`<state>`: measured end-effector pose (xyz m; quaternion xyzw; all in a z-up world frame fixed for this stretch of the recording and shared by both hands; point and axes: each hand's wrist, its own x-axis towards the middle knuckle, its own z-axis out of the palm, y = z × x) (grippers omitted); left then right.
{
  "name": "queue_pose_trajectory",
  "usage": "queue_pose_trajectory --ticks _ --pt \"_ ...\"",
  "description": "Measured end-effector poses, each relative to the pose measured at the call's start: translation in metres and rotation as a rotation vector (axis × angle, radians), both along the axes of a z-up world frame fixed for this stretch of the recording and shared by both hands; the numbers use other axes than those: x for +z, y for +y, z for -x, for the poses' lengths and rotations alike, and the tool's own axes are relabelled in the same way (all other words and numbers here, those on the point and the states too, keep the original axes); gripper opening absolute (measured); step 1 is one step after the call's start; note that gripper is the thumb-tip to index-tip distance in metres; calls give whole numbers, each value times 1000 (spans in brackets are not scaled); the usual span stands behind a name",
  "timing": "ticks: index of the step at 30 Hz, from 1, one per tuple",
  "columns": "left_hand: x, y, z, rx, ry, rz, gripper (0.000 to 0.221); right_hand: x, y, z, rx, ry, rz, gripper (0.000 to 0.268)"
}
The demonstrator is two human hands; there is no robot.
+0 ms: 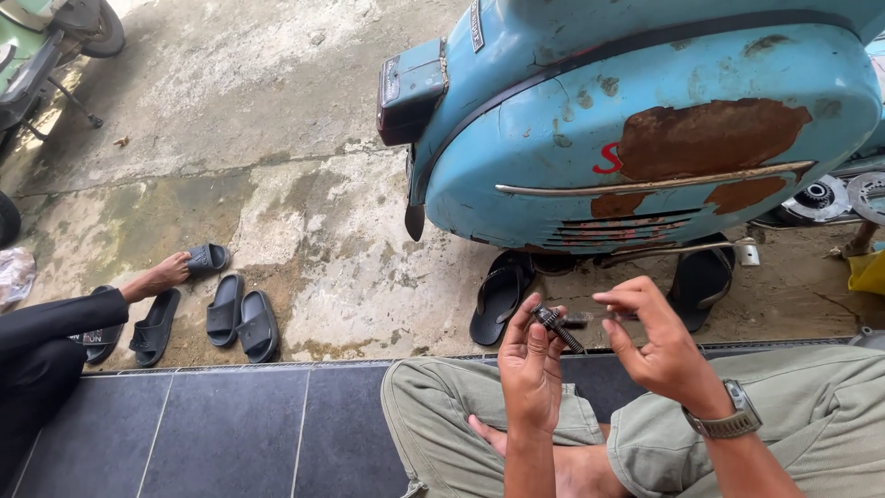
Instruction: The person sits on the floor next to a blue scooter and works on a round metal speedometer assembly held in their lap. They unscrew and remove a threaded shaft with a gear by hand, then use a screwdriver and a small brush on the components while fitting parts back together.
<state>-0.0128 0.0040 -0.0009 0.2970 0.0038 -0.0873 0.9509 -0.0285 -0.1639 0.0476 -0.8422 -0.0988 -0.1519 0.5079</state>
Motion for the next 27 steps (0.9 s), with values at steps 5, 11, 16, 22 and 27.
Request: queue_pose_trajectory --ticks 5,11,16,22,27 --pt "5 2 1 9 -3 -68 39 12 11 5 2 -112 27 31" --pt "7 5 4 -3 -3 -37 39 10 4 -1 -114 -171 84 27" --pt "8 6 8 -26 11 -3 42 18 7 -1 -73 -219 80 27" --pt "10 5 9 -33 -43 -11 42 18 9 1 -41 -241 76 28" --pt "12 6 13 -32 -27 7 40 12 1 -1 -89 -244 84 27"
